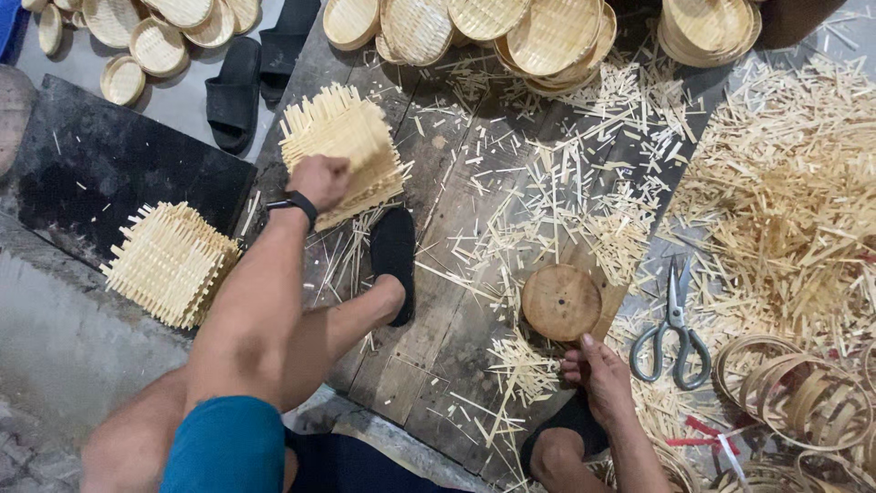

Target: The person assembles small round bamboo baskets by placing a woven bamboo mat on the floor, fitting a circular bamboo ring around its edge, and using shears to trim the excess mat material flush with the ring. The person repeats this process for multiple units, stacking finished baskets nearby.

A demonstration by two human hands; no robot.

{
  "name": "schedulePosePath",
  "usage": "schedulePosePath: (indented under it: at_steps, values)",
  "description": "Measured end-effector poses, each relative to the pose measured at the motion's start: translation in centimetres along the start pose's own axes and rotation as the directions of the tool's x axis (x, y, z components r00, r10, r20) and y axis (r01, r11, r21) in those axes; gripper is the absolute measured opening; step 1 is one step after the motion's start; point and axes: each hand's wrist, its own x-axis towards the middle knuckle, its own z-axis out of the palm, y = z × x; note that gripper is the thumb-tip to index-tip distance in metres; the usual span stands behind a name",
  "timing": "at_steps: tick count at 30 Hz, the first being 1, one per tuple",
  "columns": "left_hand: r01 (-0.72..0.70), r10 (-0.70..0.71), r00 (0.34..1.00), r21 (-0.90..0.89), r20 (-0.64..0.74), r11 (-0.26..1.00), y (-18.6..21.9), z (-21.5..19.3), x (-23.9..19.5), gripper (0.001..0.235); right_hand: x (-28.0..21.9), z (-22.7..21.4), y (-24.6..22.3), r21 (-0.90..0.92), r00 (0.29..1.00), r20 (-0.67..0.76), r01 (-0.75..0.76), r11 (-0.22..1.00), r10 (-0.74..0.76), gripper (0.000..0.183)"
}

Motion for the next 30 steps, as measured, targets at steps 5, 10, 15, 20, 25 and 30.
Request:
schedulePosePath:
  at_steps: [5,10,15,20,25,30]
  values:
    - [-0.127,0.118,0.989,-0.106,-0.09,0.986,3.2,1.0,0.2,0.024,-0.2,0.3,0.0,0.066,1.0,-0.007,0.009,0.998,-0.009,0.038]
    - [-0.029,0.043,0.997,-0.19,0.068,0.981,7.4,3.8,-0.6,0.036,-0.8,0.2,-0.3,0.09,1.0,0.018,0.008,0.996,-0.01,0.038]
    - [-0.133,0.056,0.883,-0.134,-0.466,0.982,9.8,1.6,-2.3,0.025,-1.8,-0.5,-0.6,0.065,0.998,-0.013,0.061,0.996,-0.06,0.036]
    - [-0.506,0.459,0.698,0.074,-0.549,0.859,17.1,4.1,-5.9,0.008,-2.3,-0.6,-2.7,0.203,0.966,-0.057,0.26,0.944,-0.253,0.035]
    - [-0.91,0.885,0.415,-0.115,-0.211,0.399,25.4,14.6,-15.1,0.033,-0.7,-1.3,-4.9,0.315,0.971,0.06,0.201,0.928,-0.23,0.033]
    - [-0.818,0.808,0.561,-0.274,-0.181,0.506,23.8,18.9,-17.7,0.041,1.4,-0.3,-4.7,-0.122,0.949,-0.12,0.276,0.953,-0.29,0.021]
